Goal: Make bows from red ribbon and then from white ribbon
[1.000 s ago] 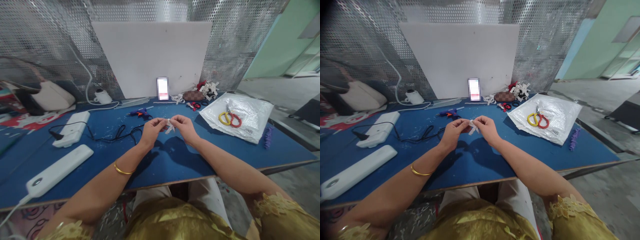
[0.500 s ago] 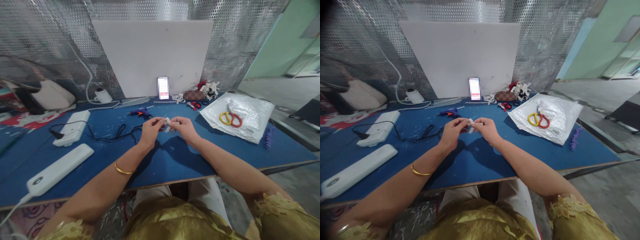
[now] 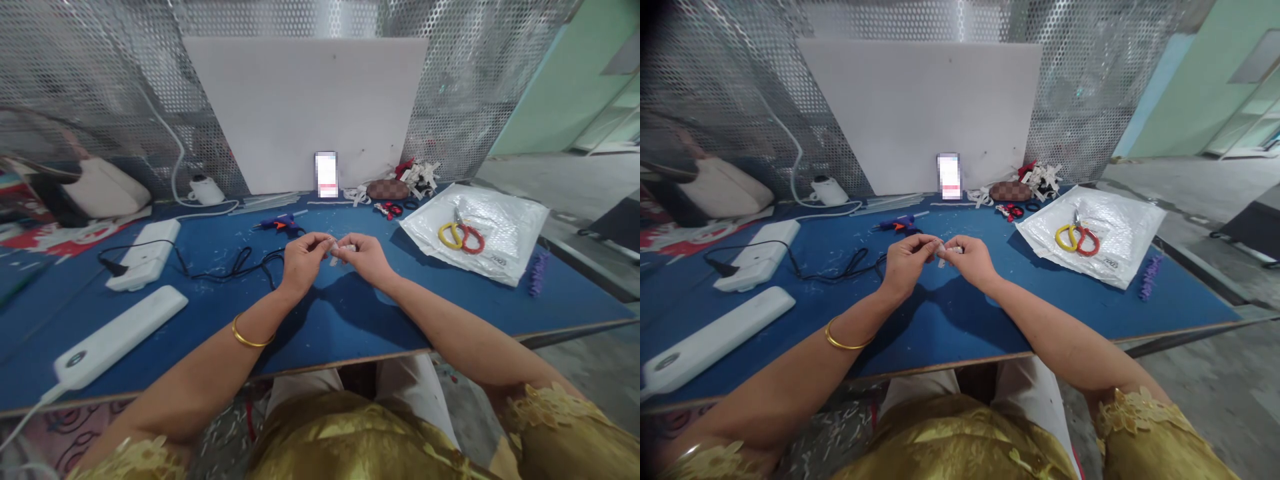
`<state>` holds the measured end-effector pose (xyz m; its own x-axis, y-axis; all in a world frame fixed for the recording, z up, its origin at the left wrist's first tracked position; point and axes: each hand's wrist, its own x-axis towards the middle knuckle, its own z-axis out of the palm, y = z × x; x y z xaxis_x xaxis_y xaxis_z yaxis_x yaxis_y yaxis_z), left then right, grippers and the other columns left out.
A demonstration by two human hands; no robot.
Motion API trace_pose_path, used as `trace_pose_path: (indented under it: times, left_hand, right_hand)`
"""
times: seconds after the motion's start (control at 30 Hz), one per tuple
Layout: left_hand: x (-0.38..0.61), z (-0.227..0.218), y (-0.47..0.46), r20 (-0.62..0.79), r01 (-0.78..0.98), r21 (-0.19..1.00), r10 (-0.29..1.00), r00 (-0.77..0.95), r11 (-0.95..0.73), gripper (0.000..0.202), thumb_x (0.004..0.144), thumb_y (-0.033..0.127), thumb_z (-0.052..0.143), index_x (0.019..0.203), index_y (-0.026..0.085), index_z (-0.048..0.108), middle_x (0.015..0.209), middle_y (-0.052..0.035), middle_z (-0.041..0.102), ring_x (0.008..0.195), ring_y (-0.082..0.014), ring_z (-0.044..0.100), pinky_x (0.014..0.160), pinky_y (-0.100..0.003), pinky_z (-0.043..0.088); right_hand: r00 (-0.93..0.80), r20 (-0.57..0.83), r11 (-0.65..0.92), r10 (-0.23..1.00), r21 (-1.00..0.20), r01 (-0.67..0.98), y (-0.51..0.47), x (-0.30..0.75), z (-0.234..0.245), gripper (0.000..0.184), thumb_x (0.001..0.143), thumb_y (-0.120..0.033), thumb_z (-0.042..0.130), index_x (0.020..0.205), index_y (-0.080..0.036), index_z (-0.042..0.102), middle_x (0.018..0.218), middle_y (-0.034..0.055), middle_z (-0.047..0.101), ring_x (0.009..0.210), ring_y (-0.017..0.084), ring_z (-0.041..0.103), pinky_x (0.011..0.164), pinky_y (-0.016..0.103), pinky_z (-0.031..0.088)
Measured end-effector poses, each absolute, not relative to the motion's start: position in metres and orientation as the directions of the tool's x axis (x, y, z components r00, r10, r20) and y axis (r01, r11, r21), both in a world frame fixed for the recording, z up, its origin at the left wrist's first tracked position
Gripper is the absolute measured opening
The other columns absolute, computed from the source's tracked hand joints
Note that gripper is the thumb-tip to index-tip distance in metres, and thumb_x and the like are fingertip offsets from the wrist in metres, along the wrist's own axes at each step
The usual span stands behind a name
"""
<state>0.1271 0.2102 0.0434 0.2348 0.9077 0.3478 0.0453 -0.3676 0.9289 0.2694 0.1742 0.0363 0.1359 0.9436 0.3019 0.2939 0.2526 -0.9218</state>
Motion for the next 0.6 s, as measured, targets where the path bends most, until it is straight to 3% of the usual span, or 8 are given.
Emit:
trace_pose_path:
  times: [0.17, 0.33, 0.5, 0.6]
  left_hand:
    - [0.128, 0.044, 0.21, 0.358, 0.027, 0.927, 0.903, 0.236, -0.374, 0.013, 0.072, 0.031, 0.064, 0.074, 0.019, 0.069, 0.067, -0.0001, 0.063, 0.054, -0.0097, 0.046, 0.052, -0.022, 0.037]
    - [0.131, 0.041, 0.208, 0.356, -0.036, 0.933, 0.909, 0.216, -0.357, 0.017, 0.071, 0.034, 0.066, 0.075, 0.018, 0.069, 0.073, -0.0007, 0.064, 0.059, -0.0103, 0.05, 0.055, -0.022, 0.039]
    - [0.137, 0.036, 0.209, 0.191, -0.194, 0.969, 0.964, 0.188, -0.154, 0.022, 0.063, 0.034, 0.073, 0.074, 0.015, 0.068, 0.065, 0.0012, 0.061, 0.056, -0.0085, 0.048, 0.057, -0.022, 0.04]
    - [0.138, 0.034, 0.212, 0.106, -0.278, 0.96, 0.97, 0.218, -0.042, 0.027, 0.058, 0.034, 0.077, 0.075, 0.015, 0.066, 0.067, 0.0013, 0.061, 0.057, -0.0083, 0.05, 0.058, -0.022, 0.042]
  right_hand:
    - [0.12, 0.239, 0.227, 0.964, -0.968, 0.105, 0.174, 0.267, 0.036, 0.028, 0.066, -0.043, 0.072, 0.072, -0.017, 0.063, 0.053, -0.0018, 0.057, 0.051, 0.011, 0.05, 0.052, 0.024, 0.036]
    - [0.144, 0.167, 0.181, 0.975, -0.979, -0.093, 0.172, 0.264, 0.038, 0.029, 0.059, -0.04, 0.077, 0.067, -0.016, 0.062, 0.053, -0.0019, 0.057, 0.052, 0.011, 0.05, 0.056, 0.025, 0.038]
    - [0.145, 0.108, 0.142, 0.983, -0.958, -0.25, 0.174, 0.265, 0.037, 0.026, 0.057, -0.034, 0.077, 0.065, -0.017, 0.059, 0.054, -0.0023, 0.057, 0.054, 0.01, 0.051, 0.055, 0.024, 0.037]
    - [0.105, 0.107, 0.132, 0.989, -0.956, -0.261, 0.174, 0.267, 0.039, 0.025, 0.058, -0.034, 0.076, 0.065, -0.018, 0.058, 0.055, -0.0024, 0.057, 0.055, 0.011, 0.051, 0.056, 0.024, 0.037]
